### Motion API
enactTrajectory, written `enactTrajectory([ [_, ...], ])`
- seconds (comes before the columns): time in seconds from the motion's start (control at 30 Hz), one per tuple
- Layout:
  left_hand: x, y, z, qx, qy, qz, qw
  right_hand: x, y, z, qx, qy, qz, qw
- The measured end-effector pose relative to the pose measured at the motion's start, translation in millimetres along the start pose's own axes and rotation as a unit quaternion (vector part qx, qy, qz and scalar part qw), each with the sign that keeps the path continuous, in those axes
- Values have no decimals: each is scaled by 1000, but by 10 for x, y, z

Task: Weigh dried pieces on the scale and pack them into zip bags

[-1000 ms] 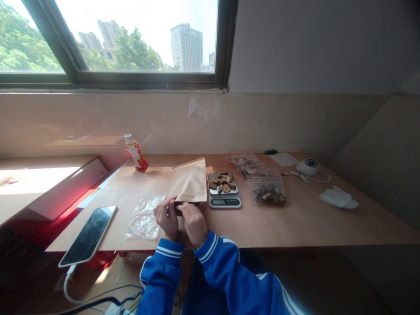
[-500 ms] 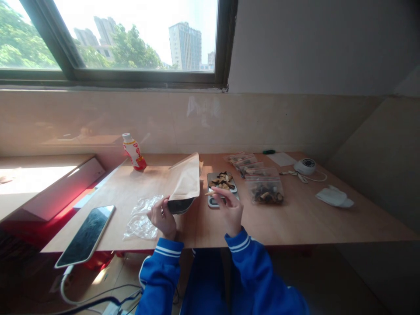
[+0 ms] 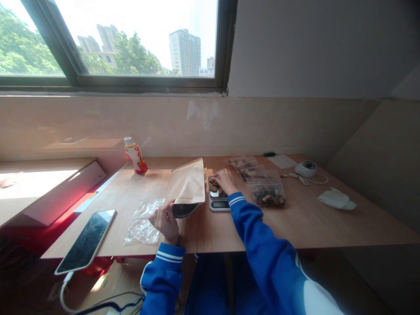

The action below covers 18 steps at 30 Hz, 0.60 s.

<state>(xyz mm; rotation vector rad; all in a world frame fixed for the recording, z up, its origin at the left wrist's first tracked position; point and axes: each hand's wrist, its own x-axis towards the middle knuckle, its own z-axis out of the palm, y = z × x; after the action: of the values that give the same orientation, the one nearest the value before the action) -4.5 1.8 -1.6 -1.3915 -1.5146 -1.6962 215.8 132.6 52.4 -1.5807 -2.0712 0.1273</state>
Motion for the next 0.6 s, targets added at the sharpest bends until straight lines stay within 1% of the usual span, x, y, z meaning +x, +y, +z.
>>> enactTrajectory([
  [0.03, -3, -2, 0, -2, 0, -1, 1000, -4, 14, 0, -8, 3, -4, 1000],
  [0.07, -9, -5, 3, -2, 2, -3, 1000, -28, 21, -9, -5, 20, -10, 1000],
  [0.1, -16, -11, 7, -1, 6, -6, 1000, -77, 14, -27, 6, 47, -22, 999],
  [0.17, -33, -25, 22, 4, 13, -19, 1000, -250, -63, -86, 47, 122, -65, 989],
  [0.23, -51, -40, 38, 10, 16, -30, 999, -515, -241, -148, 108, 191, -133, 967],
  [0.3, -65, -52, 48, 14, 12, -32, 999, -819, -502, -171, 152, 227, -219, 937],
  [0.4, -76, -58, 39, 20, 1, -23, 1000, -1187, -919, -83, 143, 196, -375, 895],
  [0.43, -77, -56, 32, 23, -5, -19, 1000, -1260, -1034, -28, 129, 184, -398, 890],
  [0.47, -78, -52, 23, 26, -9, -14, 1000, -1306, -1130, 32, 112, 164, -405, 893],
  [0.5, -78, -48, 14, 28, -14, -9, 999, -1331, -1203, 91, 93, 139, -392, 905],
  [0.53, -77, -42, 6, 28, -19, -2, 999, -1339, -1256, 143, 74, 108, -360, 924],
  [0.6, -74, -26, -3, 26, -25, 18, 999, -1328, -1307, 215, 35, 45, -270, 961],
])
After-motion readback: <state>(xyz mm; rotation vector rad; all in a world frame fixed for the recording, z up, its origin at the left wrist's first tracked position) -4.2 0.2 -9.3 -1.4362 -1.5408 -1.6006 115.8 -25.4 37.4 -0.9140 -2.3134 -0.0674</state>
